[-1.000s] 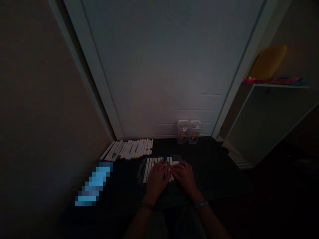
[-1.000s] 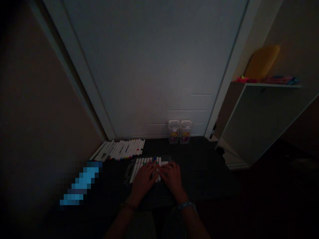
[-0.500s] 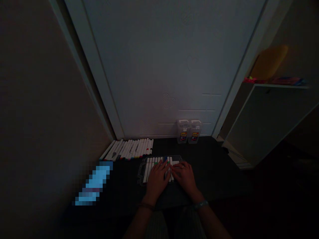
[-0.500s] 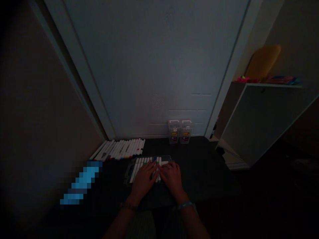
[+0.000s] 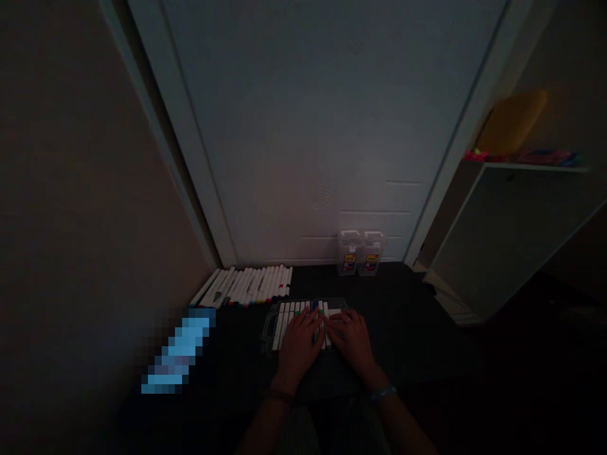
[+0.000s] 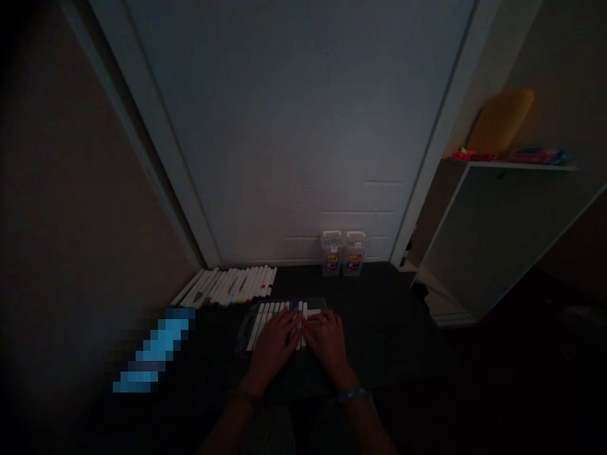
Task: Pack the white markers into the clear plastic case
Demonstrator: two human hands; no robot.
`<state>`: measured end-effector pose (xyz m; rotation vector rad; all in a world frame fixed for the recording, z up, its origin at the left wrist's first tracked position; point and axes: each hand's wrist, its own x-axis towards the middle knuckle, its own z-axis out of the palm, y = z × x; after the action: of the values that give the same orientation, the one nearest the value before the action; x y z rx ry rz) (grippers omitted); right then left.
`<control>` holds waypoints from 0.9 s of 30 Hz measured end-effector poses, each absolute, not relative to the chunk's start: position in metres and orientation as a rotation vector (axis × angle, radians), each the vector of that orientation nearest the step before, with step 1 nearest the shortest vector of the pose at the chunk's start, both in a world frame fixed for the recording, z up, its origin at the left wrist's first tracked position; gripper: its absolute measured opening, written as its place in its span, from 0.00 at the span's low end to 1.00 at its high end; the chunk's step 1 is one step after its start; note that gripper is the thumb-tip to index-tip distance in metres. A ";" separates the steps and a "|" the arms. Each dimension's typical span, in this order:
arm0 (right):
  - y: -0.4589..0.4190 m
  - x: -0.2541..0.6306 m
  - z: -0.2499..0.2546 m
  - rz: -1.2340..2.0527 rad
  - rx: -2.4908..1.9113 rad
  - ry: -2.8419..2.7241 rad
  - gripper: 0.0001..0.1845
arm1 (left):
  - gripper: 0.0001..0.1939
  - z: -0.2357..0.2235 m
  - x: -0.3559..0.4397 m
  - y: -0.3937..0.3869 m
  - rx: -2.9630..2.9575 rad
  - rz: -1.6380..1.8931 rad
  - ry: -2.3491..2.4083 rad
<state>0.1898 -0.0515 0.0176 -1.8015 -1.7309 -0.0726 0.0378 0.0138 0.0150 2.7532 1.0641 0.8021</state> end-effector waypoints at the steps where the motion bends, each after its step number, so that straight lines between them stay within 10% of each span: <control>1: -0.051 0.190 0.017 -0.073 -1.802 -1.729 0.11 | 0.18 0.015 0.038 0.014 2.756 0.800 1.061; 27: -0.044 0.206 0.000 -0.010 -1.674 -1.269 0.11 | 0.19 0.012 0.034 0.017 2.751 0.842 1.044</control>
<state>0.2061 -0.0438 -0.0002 -1.6736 -1.2686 -0.0103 0.0342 0.0166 0.0122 2.7508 1.0437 0.8422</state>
